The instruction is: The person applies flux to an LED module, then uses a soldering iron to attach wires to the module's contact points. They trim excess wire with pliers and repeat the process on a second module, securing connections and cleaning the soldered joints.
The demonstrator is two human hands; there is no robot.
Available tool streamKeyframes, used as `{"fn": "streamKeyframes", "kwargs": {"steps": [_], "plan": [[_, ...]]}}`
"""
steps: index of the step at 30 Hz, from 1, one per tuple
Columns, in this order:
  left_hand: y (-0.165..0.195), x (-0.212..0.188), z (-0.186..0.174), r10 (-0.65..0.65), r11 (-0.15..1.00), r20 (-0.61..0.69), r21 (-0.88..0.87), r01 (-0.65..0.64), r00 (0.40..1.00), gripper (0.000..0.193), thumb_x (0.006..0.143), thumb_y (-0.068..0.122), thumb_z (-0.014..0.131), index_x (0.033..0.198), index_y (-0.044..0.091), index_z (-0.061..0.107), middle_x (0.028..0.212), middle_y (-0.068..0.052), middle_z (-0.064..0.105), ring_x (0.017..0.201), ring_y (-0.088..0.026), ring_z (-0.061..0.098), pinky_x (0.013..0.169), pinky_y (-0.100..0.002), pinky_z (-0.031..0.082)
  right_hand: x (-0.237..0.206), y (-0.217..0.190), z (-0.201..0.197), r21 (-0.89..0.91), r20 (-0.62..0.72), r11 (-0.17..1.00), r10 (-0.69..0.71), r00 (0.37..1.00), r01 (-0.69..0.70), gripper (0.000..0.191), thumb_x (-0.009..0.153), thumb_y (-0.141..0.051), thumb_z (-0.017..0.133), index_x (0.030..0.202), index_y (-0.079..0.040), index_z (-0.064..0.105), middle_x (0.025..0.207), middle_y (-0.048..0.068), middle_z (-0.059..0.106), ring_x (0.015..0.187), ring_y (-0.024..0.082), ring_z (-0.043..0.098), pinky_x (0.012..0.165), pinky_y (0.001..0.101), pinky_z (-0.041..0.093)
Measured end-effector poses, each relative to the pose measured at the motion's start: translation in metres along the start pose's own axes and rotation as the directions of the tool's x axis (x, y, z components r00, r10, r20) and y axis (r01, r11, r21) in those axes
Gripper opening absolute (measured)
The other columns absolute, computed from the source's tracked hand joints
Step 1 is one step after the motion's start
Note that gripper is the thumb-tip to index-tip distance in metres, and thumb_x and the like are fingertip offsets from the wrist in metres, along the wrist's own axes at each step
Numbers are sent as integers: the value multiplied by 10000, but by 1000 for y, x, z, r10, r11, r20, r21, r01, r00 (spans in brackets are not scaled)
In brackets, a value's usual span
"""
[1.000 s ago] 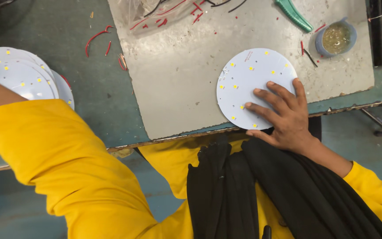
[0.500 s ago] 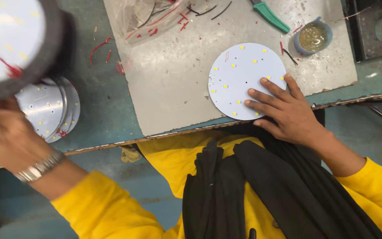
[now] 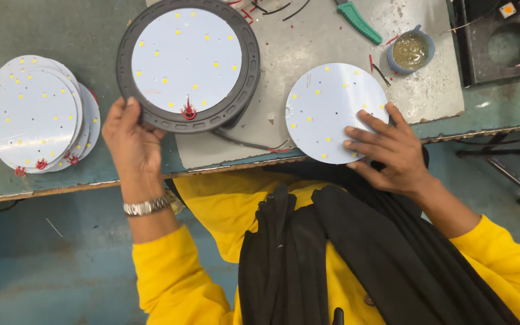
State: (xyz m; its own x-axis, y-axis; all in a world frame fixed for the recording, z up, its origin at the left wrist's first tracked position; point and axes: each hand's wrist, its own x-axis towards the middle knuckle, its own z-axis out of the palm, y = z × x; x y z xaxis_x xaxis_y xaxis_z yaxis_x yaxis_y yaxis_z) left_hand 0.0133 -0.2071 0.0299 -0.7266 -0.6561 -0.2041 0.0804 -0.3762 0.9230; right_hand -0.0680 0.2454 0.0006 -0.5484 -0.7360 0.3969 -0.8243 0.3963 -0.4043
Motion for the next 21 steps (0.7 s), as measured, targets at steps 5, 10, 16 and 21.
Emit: {"fn": "streamKeyframes", "kwargs": {"steps": [5, 10, 16, 21], "plan": [[36, -16, 8, 371, 415, 199, 838, -354, 907, 246, 1008, 138, 703, 1160, -54, 668, 1005, -107, 704, 668, -145, 689, 510, -278, 562, 5, -7, 7, -33, -36, 999, -1, 999, 0, 394, 793, -328, 846, 1144, -182, 741, 1299, 43, 699, 1406, 293, 537, 1262, 584, 258], [3, -102, 47, -8, 919, 454, 356, -172, 891, 145, 999, 75, 625, 1133, 22, 640, 1030, -70, 715, 872, -166, 767, 721, -307, 653, 21, -9, 4, 21, -10, 993, 121, 993, -120, 898, 717, -668, 785, 1426, -154, 584, 1643, 216, 330, 1546, 520, 167, 1205, 715, 179], [-107, -141, 90, -405, 884, 538, 438, 166, 739, 247, 991, 158, 671, 1129, -43, 711, 991, -96, 766, 923, -161, 764, 770, -279, 605, 78, -7, 19, -207, 236, 970, 176, 956, -128, 1196, 527, -782, 718, 1542, -247, 382, 1654, 254, 185, 1459, 622, 56, 996, 869, 87], [-133, -141, 87, -370, 911, 545, 371, 180, 752, 282, 998, 143, 675, 1188, -65, 686, 1021, -122, 754, 924, -144, 726, 828, -269, 589, 95, -9, 13, -295, 395, 940, 284, 874, -172, 1186, 519, -778, 726, 1540, -312, 342, 1631, 195, 209, 1476, 547, 85, 991, 854, 106]]}}
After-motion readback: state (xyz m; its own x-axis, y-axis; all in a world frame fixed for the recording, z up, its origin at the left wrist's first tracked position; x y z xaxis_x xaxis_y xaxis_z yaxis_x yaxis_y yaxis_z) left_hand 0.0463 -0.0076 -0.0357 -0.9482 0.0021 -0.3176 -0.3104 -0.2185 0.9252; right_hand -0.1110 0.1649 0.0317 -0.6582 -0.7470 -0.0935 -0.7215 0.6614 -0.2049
